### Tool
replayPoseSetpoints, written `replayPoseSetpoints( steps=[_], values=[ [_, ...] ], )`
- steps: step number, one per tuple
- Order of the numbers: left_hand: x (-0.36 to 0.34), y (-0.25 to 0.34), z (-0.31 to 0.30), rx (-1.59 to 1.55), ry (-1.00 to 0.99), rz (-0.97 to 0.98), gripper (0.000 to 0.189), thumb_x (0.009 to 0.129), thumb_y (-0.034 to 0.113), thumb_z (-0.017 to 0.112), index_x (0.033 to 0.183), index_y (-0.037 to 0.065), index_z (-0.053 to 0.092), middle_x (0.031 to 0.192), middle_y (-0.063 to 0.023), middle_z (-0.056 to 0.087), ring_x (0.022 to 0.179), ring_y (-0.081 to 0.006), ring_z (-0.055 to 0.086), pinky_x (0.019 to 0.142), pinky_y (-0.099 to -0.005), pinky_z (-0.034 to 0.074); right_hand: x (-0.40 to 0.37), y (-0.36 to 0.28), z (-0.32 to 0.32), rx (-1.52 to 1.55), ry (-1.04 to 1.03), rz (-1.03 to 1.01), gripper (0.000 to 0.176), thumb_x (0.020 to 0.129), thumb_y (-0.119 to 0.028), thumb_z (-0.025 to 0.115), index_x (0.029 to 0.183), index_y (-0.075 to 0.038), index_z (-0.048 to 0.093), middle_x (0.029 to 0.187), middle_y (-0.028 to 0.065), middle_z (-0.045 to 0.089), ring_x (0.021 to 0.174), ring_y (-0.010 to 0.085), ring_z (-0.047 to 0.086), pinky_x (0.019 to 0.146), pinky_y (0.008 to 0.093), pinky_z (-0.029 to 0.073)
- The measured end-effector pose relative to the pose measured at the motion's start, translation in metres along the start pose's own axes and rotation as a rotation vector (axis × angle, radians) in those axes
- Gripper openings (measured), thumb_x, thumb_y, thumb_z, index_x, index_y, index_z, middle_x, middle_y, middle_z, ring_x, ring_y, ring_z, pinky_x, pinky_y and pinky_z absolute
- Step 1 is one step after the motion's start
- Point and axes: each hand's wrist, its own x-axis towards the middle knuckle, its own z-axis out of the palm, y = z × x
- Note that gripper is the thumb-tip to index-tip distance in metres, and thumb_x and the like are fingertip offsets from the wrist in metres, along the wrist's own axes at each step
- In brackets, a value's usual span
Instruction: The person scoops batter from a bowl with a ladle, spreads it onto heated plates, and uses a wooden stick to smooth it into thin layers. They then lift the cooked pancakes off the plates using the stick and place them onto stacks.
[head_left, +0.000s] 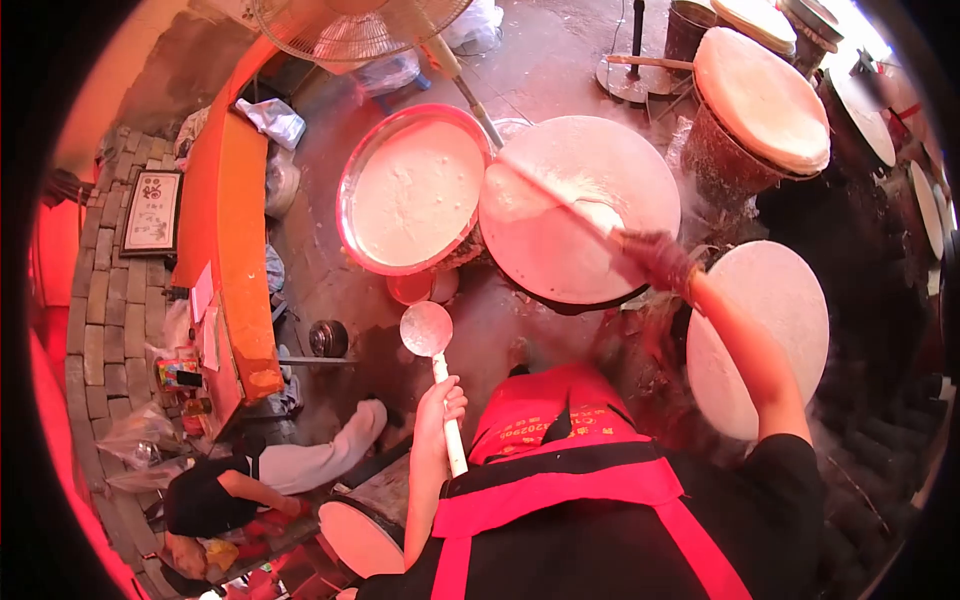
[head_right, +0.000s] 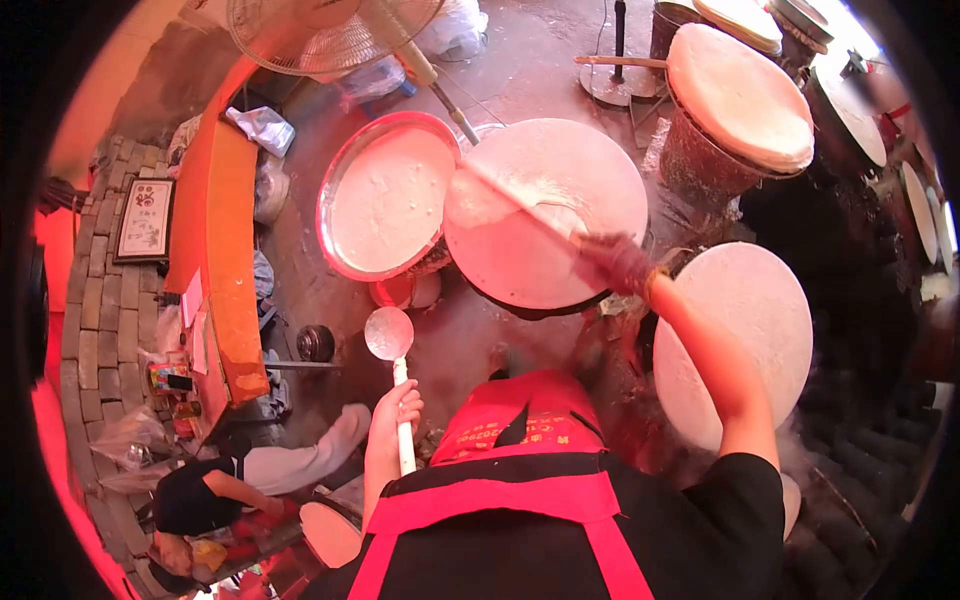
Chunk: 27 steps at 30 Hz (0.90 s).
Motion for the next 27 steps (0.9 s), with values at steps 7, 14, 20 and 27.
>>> replayPoseSetpoints(
  steps=[7, 14, 20, 27],
  values=[
    [0.029, 0.045, 0.008, 0.006, -0.167, -0.215, 0.008, 0.091, 0.008, 0.049, 0.094, 0.001, 0.046, 0.06, 0.0025, 0.034, 0.047, -0.0045, 0.034, 0.032, -0.0154, 0.027, -0.115, 0.094, 0.013, 0.097, 0.072, 0.058, 0.035, 0.087, -0.022, 0.059, 0.12, -0.013, 0.059, 0.065, -0.0047, 0.056, 0.045, 0.0045, 0.042, 0.042, 0.0203, 0.035],
    [0.06, 0.094, 0.027, 0.36, -0.326, -0.171, 0.012, 0.089, 0.009, 0.052, 0.096, 0.001, 0.046, 0.065, 0.0007, 0.039, 0.05, -0.0053, 0.038, 0.035, -0.0152, 0.029, -0.047, 0.141, 0.106, -0.013, 0.55, -0.336, 0.035, 0.087, -0.022, 0.059, 0.12, -0.012, 0.058, 0.067, -0.0073, 0.056, 0.048, 0.0031, 0.042, 0.043, 0.0192, 0.032],
    [0.091, 0.14, -0.009, 0.524, -0.433, -0.144, 0.014, 0.088, 0.009, 0.054, 0.096, 0.001, 0.046, 0.073, -0.0034, 0.047, 0.05, -0.0048, 0.04, 0.033, -0.0151, 0.028, -0.158, 0.206, 0.197, 0.201, 0.468, -0.09, 0.039, 0.091, -0.027, 0.052, 0.127, -0.015, 0.052, 0.065, -0.0082, 0.05, 0.049, 0.0023, 0.041, 0.043, 0.0173, 0.032],
    [0.078, 0.18, -0.096, 0.435, -0.385, -0.109, 0.012, 0.089, 0.01, 0.052, 0.095, 0.005, 0.043, 0.072, -0.0027, 0.045, 0.051, -0.0066, 0.04, 0.036, -0.0171, 0.029, 0.03, 0.123, 0.33, -0.062, 0.76, -0.503, 0.041, 0.09, -0.028, 0.051, 0.13, -0.017, 0.045, 0.062, -0.0014, 0.048, 0.048, 0.007, 0.045, 0.04, 0.0218, 0.037]
  ],
)
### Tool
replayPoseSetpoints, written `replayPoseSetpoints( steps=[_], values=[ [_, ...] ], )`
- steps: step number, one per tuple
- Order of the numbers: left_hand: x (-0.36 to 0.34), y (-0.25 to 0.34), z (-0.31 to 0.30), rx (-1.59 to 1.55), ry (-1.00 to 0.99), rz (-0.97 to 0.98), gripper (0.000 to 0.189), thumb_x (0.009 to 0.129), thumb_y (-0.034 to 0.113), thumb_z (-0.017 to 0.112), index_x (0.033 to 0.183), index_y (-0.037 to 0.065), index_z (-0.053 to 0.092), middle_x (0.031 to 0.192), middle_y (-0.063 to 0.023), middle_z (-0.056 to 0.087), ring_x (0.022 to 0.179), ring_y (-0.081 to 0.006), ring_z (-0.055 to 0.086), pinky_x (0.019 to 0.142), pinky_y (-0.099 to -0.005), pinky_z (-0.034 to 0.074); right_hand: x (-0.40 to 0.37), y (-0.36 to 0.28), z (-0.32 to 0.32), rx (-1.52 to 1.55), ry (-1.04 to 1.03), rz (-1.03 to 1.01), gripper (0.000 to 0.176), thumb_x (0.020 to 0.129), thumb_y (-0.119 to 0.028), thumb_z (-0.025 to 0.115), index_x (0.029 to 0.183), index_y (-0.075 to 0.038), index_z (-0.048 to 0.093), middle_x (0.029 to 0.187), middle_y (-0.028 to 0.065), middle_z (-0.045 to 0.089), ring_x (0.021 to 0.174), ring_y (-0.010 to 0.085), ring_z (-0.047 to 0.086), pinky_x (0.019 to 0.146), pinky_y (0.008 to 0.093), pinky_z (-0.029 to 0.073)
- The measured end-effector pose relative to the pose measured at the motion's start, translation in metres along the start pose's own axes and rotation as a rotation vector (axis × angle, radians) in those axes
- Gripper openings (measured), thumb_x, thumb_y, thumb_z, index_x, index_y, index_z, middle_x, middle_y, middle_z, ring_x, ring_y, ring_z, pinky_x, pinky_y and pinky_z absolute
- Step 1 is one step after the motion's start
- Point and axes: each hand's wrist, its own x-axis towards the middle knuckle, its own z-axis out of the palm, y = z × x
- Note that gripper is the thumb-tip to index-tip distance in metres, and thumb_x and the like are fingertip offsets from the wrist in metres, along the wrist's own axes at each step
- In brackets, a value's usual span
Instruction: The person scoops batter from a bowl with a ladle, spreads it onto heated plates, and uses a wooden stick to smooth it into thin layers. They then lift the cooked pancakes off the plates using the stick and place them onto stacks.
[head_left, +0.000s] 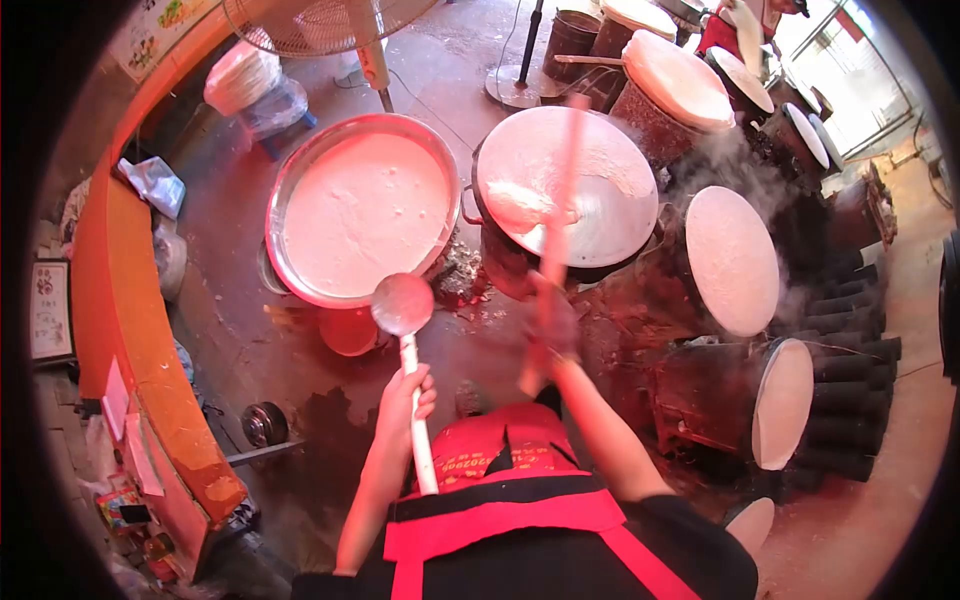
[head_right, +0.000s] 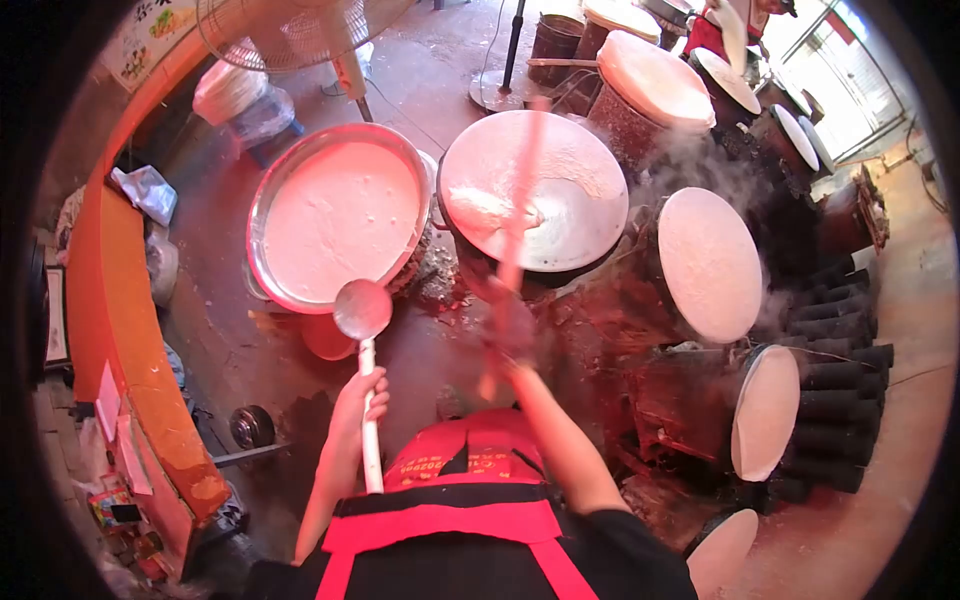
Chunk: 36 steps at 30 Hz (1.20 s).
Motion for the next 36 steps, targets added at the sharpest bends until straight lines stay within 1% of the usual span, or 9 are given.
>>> replayPoseSetpoints(
  steps=[3, 6, 9, 13, 21, 25, 27, 30, 36],
  values=[
    [-0.033, -0.005, -0.021, -0.04, 0.055, 0.049, 0.012, 0.09, 0.01, 0.051, 0.097, 0.005, 0.044, 0.072, -0.0024, 0.044, 0.05, -0.0069, 0.04, 0.036, -0.0171, 0.028, 0.102, 0.05, 0.119, -0.147, 0.158, -0.373, 0.018, 0.088, -0.027, 0.053, 0.1, -0.014, 0.05, 0.062, 0.0012, 0.051, 0.045, 0.0144, 0.048, 0.039, 0.0286, 0.039],
    [-0.049, -0.013, -0.044, -0.061, 0.12, 0.085, 0.012, 0.091, 0.011, 0.048, 0.1, 0.004, 0.044, 0.072, -0.0019, 0.041, 0.05, -0.0063, 0.039, 0.037, -0.017, 0.028, 0.18, 0.156, 0.194, 0.214, 0.22, -0.002, 0.019, 0.089, -0.034, 0.05, 0.091, -0.014, 0.051, 0.058, 0.0013, 0.048, 0.038, 0.0175, 0.045, 0.034, 0.0311, 0.036],
    [-0.054, -0.02, -0.055, -0.084, 0.147, 0.1, 0.012, 0.091, 0.011, 0.048, 0.1, 0.005, 0.043, 0.073, -0.0019, 0.041, 0.051, -0.0062, 0.038, 0.037, -0.017, 0.028, 0.124, 0.081, 0.168, 0.486, 0.377, 0.416, 0.023, 0.09, -0.039, 0.048, 0.094, -0.017, 0.049, 0.057, 0.0009, 0.047, 0.037, 0.0159, 0.042, 0.032, 0.0296, 0.033],
    [-0.046, -0.028, -0.056, -0.119, 0.117, 0.086, 0.01, 0.09, 0.009, 0.047, 0.099, 0.004, 0.043, 0.072, -0.0018, 0.041, 0.051, -0.0062, 0.038, 0.038, -0.017, 0.029, 0.033, 0.015, 0.102, 0.801, 0.285, 0.556, 0.028, 0.089, -0.047, 0.048, 0.101, -0.021, 0.046, 0.058, 0.0007, 0.046, 0.036, 0.0127, 0.038, 0.031, 0.0263, 0.029],
    [-0.035, -0.031, -0.03, -0.184, -0.002, 0.073, 0.012, 0.09, 0.008, 0.049, 0.099, 0.003, 0.044, 0.07, -0.0016, 0.04, 0.051, -0.0058, 0.038, 0.037, -0.0162, 0.028, 0.03, 0.029, -0.013, 0.666, 0.364, 0.598, 0.033, 0.088, -0.049, 0.047, 0.095, -0.017, 0.048, 0.06, 0.0034, 0.049, 0.036, 0.0137, 0.039, 0.032, 0.028, 0.032],
    [-0.032, -0.035, -0.006, -0.171, -0.029, 0.089, 0.009, 0.09, 0.007, 0.048, 0.097, 0.004, 0.044, 0.069, -0.0016, 0.039, 0.05, -0.0064, 0.037, 0.036, -0.0173, 0.028, 0.028, 0.001, 0.032, 1.0, -0.024, 0.486, 0.029, 0.09, -0.043, 0.048, 0.093, -0.015, 0.05, 0.063, 0.0013, 0.049, 0.04, 0.0133, 0.042, 0.035, 0.0293, 0.035],
    [-0.031, -0.036, 0.008, -0.188, -0.023, 0.084, 0.01, 0.089, 0.007, 0.048, 0.097, 0.004, 0.044, 0.069, -0.0019, 0.04, 0.05, -0.0068, 0.038, 0.036, -0.0176, 0.028, 0.012, -0.007, 0.038, 0.464, -0.144, 0.455, 0.026, 0.09, -0.042, 0.049, 0.094, -0.016, 0.049, 0.061, 0.0004, 0.049, 0.038, 0.0116, 0.04, 0.033, 0.0271, 0.033],
    [-0.029, -0.04, 0.022, -0.195, -0.034, 0.077, 0.01, 0.089, 0.007, 0.049, 0.096, 0.004, 0.043, 0.068, -0.0017, 0.04, 0.05, -0.0068, 0.038, 0.036, -0.0178, 0.028, -0.005, 0.037, -0.017, 0.262, -0.004, 0.422, 0.025, 0.09, -0.04, 0.049, 0.092, -0.016, 0.049, 0.058, 0.0005, 0.047, 0.036, 0.0107, 0.038, 0.032, 0.0257, 0.031],
    [-0.013, -0.06, 0.051, -0.207, -0.008, 0.065, 0.01, 0.089, 0.007, 0.05, 0.094, 0.004, 0.042, 0.068, -0.0015, 0.04, 0.05, -0.0063, 0.038, 0.036, -0.0175, 0.028, 0.012, 0.027, -0.126, 0.628, -0.017, 0.585, 0.024, 0.09, -0.039, 0.049, 0.091, -0.015, 0.051, 0.06, -0.0006, 0.048, 0.037, 0.0114, 0.04, 0.032, 0.0255, 0.029]
  ],
)
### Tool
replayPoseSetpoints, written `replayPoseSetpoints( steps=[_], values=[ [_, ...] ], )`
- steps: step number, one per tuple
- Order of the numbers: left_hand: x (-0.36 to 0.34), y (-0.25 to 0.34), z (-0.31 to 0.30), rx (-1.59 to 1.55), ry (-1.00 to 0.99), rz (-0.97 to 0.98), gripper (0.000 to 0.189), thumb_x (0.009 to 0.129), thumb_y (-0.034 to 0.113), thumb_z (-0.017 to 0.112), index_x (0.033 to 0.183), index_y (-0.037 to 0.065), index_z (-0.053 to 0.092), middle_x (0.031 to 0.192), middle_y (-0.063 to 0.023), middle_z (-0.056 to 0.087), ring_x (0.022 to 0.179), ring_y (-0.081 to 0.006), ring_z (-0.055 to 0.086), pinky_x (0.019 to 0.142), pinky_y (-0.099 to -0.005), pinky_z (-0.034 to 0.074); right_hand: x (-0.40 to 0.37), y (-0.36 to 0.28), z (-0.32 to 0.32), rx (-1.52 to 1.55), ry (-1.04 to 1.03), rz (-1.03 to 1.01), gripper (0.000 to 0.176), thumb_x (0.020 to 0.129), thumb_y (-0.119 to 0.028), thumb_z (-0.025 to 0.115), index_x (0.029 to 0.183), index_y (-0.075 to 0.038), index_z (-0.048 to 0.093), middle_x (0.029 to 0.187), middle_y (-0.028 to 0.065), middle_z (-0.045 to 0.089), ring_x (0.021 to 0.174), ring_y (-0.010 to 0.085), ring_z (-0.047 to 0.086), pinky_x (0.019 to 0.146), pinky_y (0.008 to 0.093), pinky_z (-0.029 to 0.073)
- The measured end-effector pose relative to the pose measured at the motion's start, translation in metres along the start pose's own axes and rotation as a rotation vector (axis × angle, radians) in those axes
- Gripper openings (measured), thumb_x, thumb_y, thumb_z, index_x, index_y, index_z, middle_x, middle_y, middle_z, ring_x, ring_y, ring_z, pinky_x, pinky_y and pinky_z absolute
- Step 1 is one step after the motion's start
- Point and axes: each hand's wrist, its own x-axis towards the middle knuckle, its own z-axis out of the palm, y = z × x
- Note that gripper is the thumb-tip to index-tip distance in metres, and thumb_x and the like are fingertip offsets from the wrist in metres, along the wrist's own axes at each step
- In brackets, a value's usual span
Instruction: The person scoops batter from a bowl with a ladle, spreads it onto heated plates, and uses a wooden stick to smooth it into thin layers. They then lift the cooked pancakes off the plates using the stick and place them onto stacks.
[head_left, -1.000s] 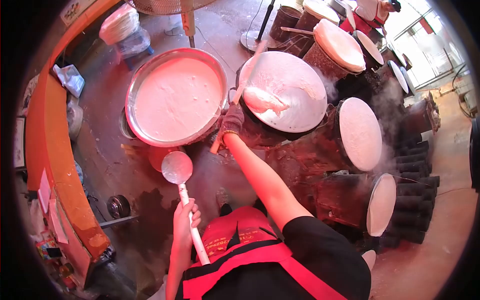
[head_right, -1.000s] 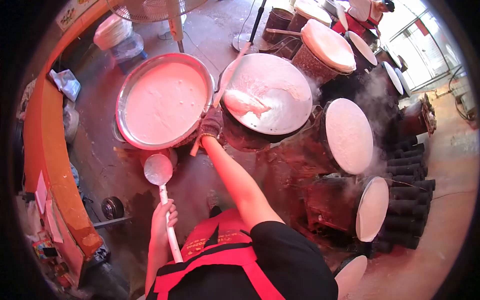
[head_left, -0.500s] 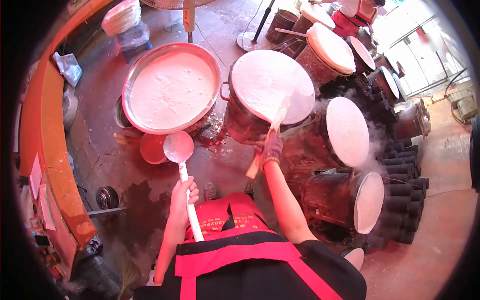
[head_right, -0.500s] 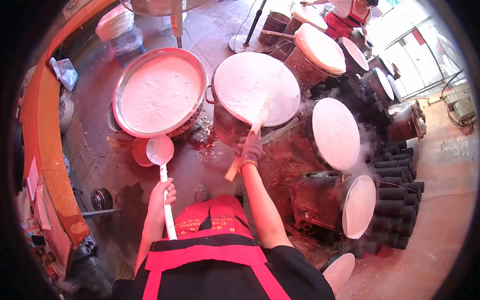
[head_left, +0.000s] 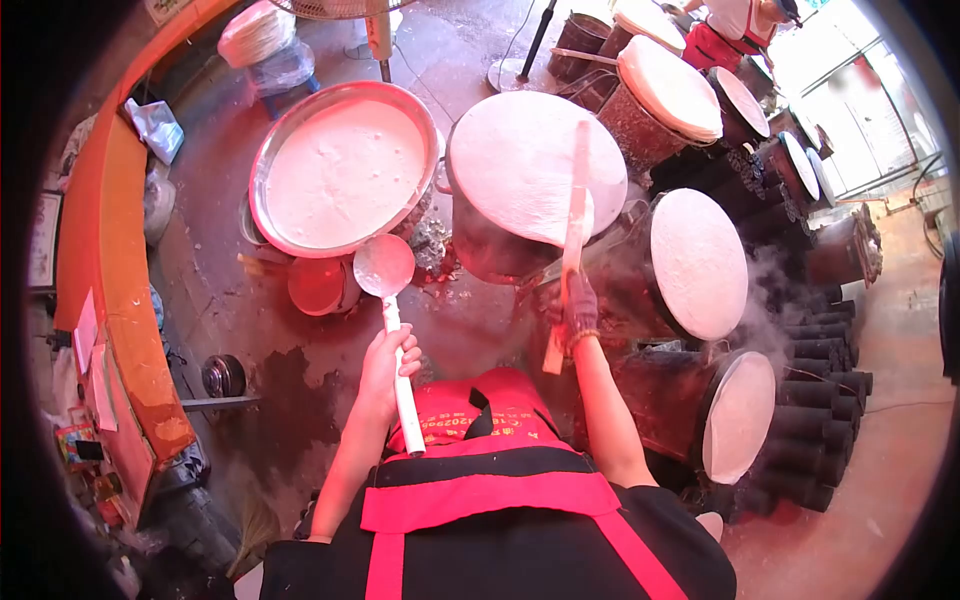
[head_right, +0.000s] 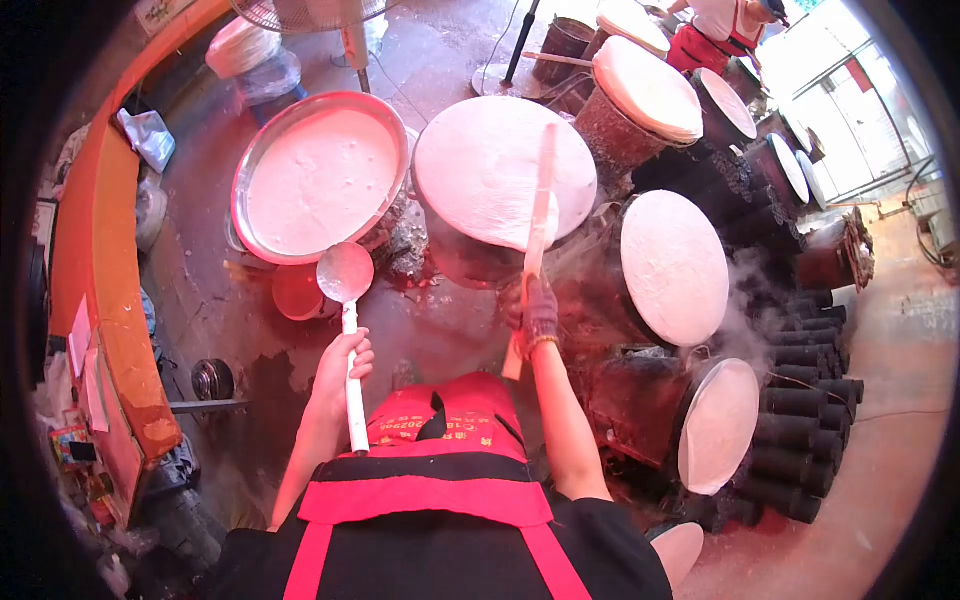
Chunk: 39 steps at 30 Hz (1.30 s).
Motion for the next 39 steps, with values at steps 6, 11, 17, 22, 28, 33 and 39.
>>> replayPoseSetpoints(
  steps=[6, 11, 17, 22, 28, 33, 39],
  values=[
    [0.005, -0.022, 0.047, 0.023, -0.033, -0.01, 0.011, 0.089, 0.007, 0.05, 0.096, 0.004, 0.042, 0.069, -0.0016, 0.04, 0.051, -0.006, 0.038, 0.037, -0.017, 0.028, -0.001, 0.002, 0.016, -0.144, -0.193, 0.063, 0.024, 0.088, -0.038, 0.055, 0.088, -0.014, 0.054, 0.059, -0.0009, 0.049, 0.038, 0.0099, 0.04, 0.034, 0.0241, 0.029],
    [0.014, -0.044, 0.069, 0.012, -0.038, 0.033, 0.014, 0.089, 0.006, 0.049, 0.101, 0.003, 0.043, 0.07, -0.0023, 0.04, 0.051, -0.007, 0.038, 0.037, -0.0181, 0.029, 0.012, -0.061, -0.088, -0.397, -0.084, 0.003, 0.022, 0.091, -0.037, 0.05, 0.099, -0.017, 0.053, 0.056, -0.001, 0.046, 0.035, 0.0085, 0.036, 0.03, 0.0231, 0.027],
    [0.016, -0.062, 0.101, 0.005, -0.053, 0.059, 0.016, 0.089, 0.006, 0.048, 0.103, 0.002, 0.043, 0.071, -0.0026, 0.041, 0.051, -0.0071, 0.038, 0.037, -0.0182, 0.029, 0.026, -0.08, -0.068, -0.436, -0.164, 0.02, 0.022, 0.091, -0.033, 0.051, 0.106, -0.018, 0.056, 0.06, -0.0024, 0.048, 0.039, 0.0078, 0.039, 0.033, 0.0209, 0.029],
    [0.013, -0.073, 0.11, -0.005, -0.04, 0.097, 0.016, 0.089, 0.006, 0.048, 0.104, 0.002, 0.043, 0.071, -0.0025, 0.041, 0.051, -0.0069, 0.038, 0.037, -0.0181, 0.029, 0.044, -0.106, -0.126, -0.463, -0.151, 0.065, 0.037, 0.089, -0.036, 0.055, 0.121, -0.019, 0.054, 0.06, -0.0027, 0.048, 0.038, 0.0075, 0.038, 0.033, 0.0214, 0.028],
    [0.016, -0.069, 0.12, 0.059, -0.045, 0.069, 0.018, 0.089, 0.006, 0.048, 0.105, 0.0, 0.043, 0.071, -0.0019, 0.04, 0.052, -0.006, 0.038, 0.037, -0.0169, 0.029, 0.135, -0.094, -0.093, -0.691, -0.018, -0.571, 0.033, 0.089, -0.033, 0.054, 0.119, -0.018, 0.058, 0.062, -0.0009, 0.053, 0.047, 0.0079, 0.045, 0.042, 0.0254, 0.038],
    [0.018, -0.056, 0.12, 0.076, -0.091, 0.057, 0.016, 0.088, 0.006, 0.048, 0.103, 0.003, 0.042, 0.071, -0.0025, 0.041, 0.051, -0.0072, 0.039, 0.037, -0.0185, 0.03, 0.053, -0.098, -0.043, -0.738, -0.004, -0.586, 0.036, 0.089, -0.023, 0.055, 0.122, -0.01, 0.056, 0.082, 0.003, 0.058, 0.066, 0.0147, 0.052, 0.06, 0.0298, 0.044],
    [0.024, -0.041, 0.116, 0.098, -0.107, 0.055, 0.016, 0.088, 0.007, 0.048, 0.103, 0.004, 0.042, 0.072, -0.0023, 0.041, 0.051, -0.007, 0.039, 0.037, -0.0182, 0.03, 0.112, 0.005, -0.062, -0.735, 0.17, -1.036, 0.036, 0.085, -0.011, 0.056, 0.121, -0.007, 0.056, 0.115, 0.0098, 0.061, 0.092, 0.0235, 0.062, 0.079, 0.0281, 0.048]
  ],
)
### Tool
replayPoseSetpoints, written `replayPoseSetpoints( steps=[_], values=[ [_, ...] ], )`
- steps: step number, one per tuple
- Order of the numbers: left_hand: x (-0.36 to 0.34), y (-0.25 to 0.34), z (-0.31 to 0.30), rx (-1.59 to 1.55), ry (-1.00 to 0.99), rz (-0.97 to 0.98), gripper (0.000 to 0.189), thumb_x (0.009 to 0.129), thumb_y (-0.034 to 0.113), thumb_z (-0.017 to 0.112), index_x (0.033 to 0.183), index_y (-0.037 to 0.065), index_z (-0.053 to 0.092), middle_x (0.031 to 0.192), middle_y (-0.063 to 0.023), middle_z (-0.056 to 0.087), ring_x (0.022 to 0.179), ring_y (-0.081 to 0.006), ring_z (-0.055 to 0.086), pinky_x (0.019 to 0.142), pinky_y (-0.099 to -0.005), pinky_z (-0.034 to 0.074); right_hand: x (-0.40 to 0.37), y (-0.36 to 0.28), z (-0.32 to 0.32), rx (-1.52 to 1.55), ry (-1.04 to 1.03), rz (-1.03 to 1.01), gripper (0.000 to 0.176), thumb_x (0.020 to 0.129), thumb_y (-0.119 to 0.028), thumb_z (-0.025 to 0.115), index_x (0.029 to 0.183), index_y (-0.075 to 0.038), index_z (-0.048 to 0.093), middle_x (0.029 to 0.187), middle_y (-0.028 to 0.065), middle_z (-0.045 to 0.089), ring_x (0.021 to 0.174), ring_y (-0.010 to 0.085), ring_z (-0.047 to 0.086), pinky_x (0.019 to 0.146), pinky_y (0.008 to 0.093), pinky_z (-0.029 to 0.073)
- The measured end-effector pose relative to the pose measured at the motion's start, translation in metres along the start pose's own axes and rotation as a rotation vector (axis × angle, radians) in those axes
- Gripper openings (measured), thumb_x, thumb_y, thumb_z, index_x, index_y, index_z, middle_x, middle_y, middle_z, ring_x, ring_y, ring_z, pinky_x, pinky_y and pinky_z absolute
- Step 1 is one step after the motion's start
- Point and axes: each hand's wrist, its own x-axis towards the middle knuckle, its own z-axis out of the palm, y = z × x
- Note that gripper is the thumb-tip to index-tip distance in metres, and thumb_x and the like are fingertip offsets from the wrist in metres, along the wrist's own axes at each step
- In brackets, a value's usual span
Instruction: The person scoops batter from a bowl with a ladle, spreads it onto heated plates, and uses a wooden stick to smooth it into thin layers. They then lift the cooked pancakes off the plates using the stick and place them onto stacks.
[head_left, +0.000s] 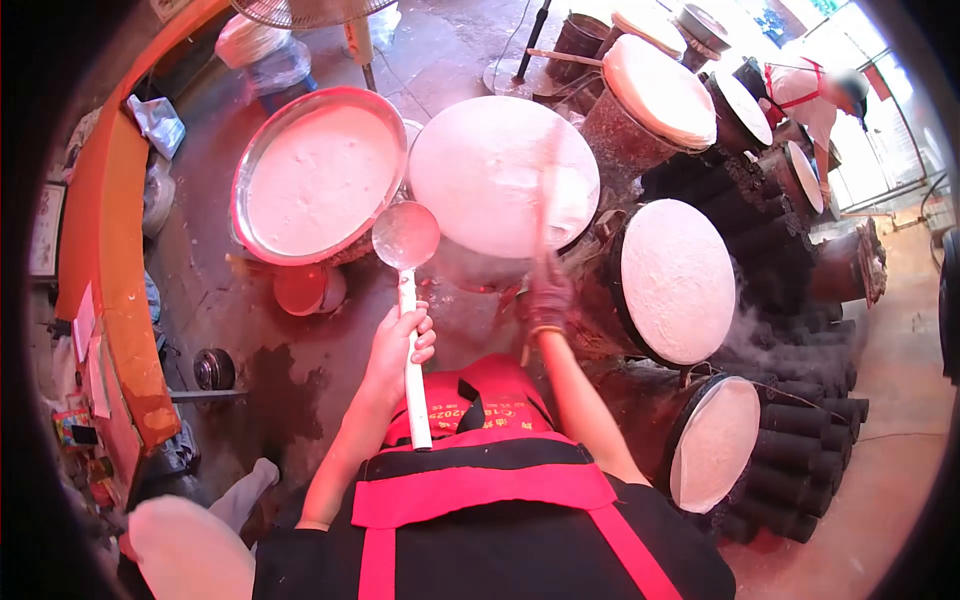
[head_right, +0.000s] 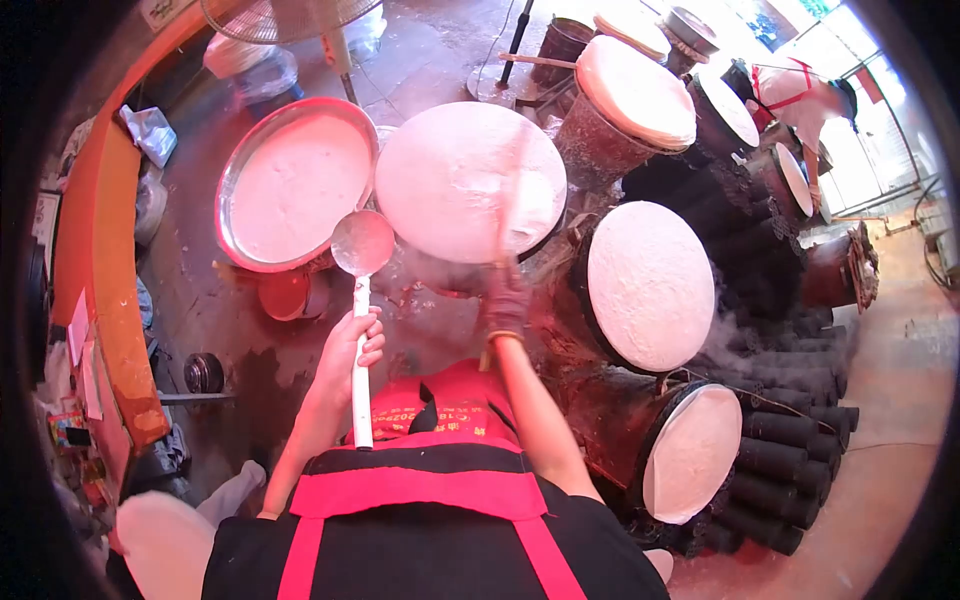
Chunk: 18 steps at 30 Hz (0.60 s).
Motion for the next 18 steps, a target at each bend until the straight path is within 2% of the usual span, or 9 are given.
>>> replayPoseSetpoints(
  steps=[3, 5, 8, 10, 11, 13, 16, 18],
  values=[
    [0.007, 0.006, 0.001, 0.0, -0.029, -0.03, 0.016, 0.088, 0.007, 0.048, 0.103, 0.004, 0.041, 0.072, -0.0023, 0.041, 0.051, -0.007, 0.039, 0.037, -0.0182, 0.03, 0.022, -0.108, 0.006, -0.02, -0.365, 0.337, 0.037, 0.082, -0.009, 0.054, 0.119, -0.01, 0.056, 0.118, 0.0123, 0.058, 0.092, 0.027, 0.062, 0.08, 0.0311, 0.049],
    [0.007, 0.011, 0.003, 0.023, -0.044, -0.039, 0.016, 0.089, 0.007, 0.048, 0.103, 0.004, 0.041, 0.072, -0.0025, 0.042, 0.051, -0.0071, 0.039, 0.037, -0.0182, 0.03, 0.015, -0.088, -0.009, -0.035, -0.291, 0.355, 0.038, 0.081, -0.008, 0.055, 0.119, -0.011, 0.057, 0.115, 0.013, 0.059, 0.091, 0.0277, 0.062, 0.079, 0.0316, 0.05],
    [0.003, 0.017, 0.004, 0.014, -0.032, -0.052, 0.018, 0.09, 0.008, 0.048, 0.106, 0.002, 0.043, 0.072, -0.0026, 0.041, 0.051, -0.0062, 0.038, 0.036, -0.0167, 0.029, 0.012, -0.084, -0.031, -0.247, 0.06, -0.137, 0.036, 0.085, -0.015, 0.06, 0.121, -0.008, 0.057, 0.075, -0.0033, 0.057, 0.057, 0.003, 0.045, 0.047, 0.0203, 0.037],
    [0.002, 0.014, 0.0, 0.033, -0.031, -0.04, 0.018, 0.09, 0.008, 0.048, 0.106, 0.003, 0.042, 0.072, -0.0028, 0.042, 0.052, -0.0063, 0.038, 0.037, -0.0167, 0.029, -0.013, -0.078, -0.016, 0.296, 0.175, 0.536, 0.036, 0.086, -0.015, 0.06, 0.121, -0.01, 0.057, 0.067, -0.0064, 0.05, 0.049, 0.0019, 0.037, 0.042, 0.0199, 0.031],
    [0.003, 0.014, -0.002, 0.046, -0.034, -0.033, 0.017, 0.09, 0.008, 0.048, 0.106, 0.003, 0.042, 0.072, -0.0029, 0.042, 0.052, -0.0063, 0.038, 0.037, -0.0166, 0.029, -0.019, -0.084, -0.003, 0.398, 0.127, 0.573, 0.036, 0.085, -0.016, 0.062, 0.121, -0.011, 0.058, 0.063, -0.0086, 0.045, 0.048, 0.0017, 0.037, 0.042, 0.0198, 0.03],
    [0.006, 0.014, -0.007, 0.049, -0.054, -0.073, 0.015, 0.09, 0.008, 0.048, 0.103, 0.005, 0.042, 0.072, -0.0031, 0.042, 0.051, -0.0071, 0.039, 0.036, -0.0175, 0.03, -0.007, -0.079, 0.004, 0.268, -0.048, 0.576, 0.039, 0.084, -0.021, 0.063, 0.121, -0.009, 0.057, 0.075, -0.0031, 0.054, 0.062, 0.0041, 0.045, 0.053, 0.0217, 0.039],
    [0.005, 0.018, -0.008, 0.062, -0.075, -0.106, 0.013, 0.09, 0.008, 0.048, 0.101, 0.006, 0.041, 0.072, -0.0032, 0.043, 0.051, -0.0075, 0.04, 0.036, -0.0181, 0.03, 0.034, -0.077, -0.012, 0.2, -0.071, 0.614, 0.04, 0.084, -0.022, 0.063, 0.12, -0.006, 0.058, 0.083, -0.0002, 0.06, 0.069, 0.0066, 0.051, 0.061, 0.0235, 0.044],
    [0.006, 0.018, -0.006, 0.071, -0.08, -0.113, 0.012, 0.09, 0.008, 0.048, 0.099, 0.006, 0.041, 0.072, -0.0031, 0.043, 0.051, -0.0075, 0.04, 0.037, -0.0183, 0.03, 0.05, -0.076, -0.023, 0.295, 0.105, 0.72, 0.039, 0.084, -0.022, 0.063, 0.119, -0.006, 0.058, 0.081, -0.0007, 0.06, 0.066, 0.0071, 0.05, 0.059, 0.0243, 0.044]
  ],
)
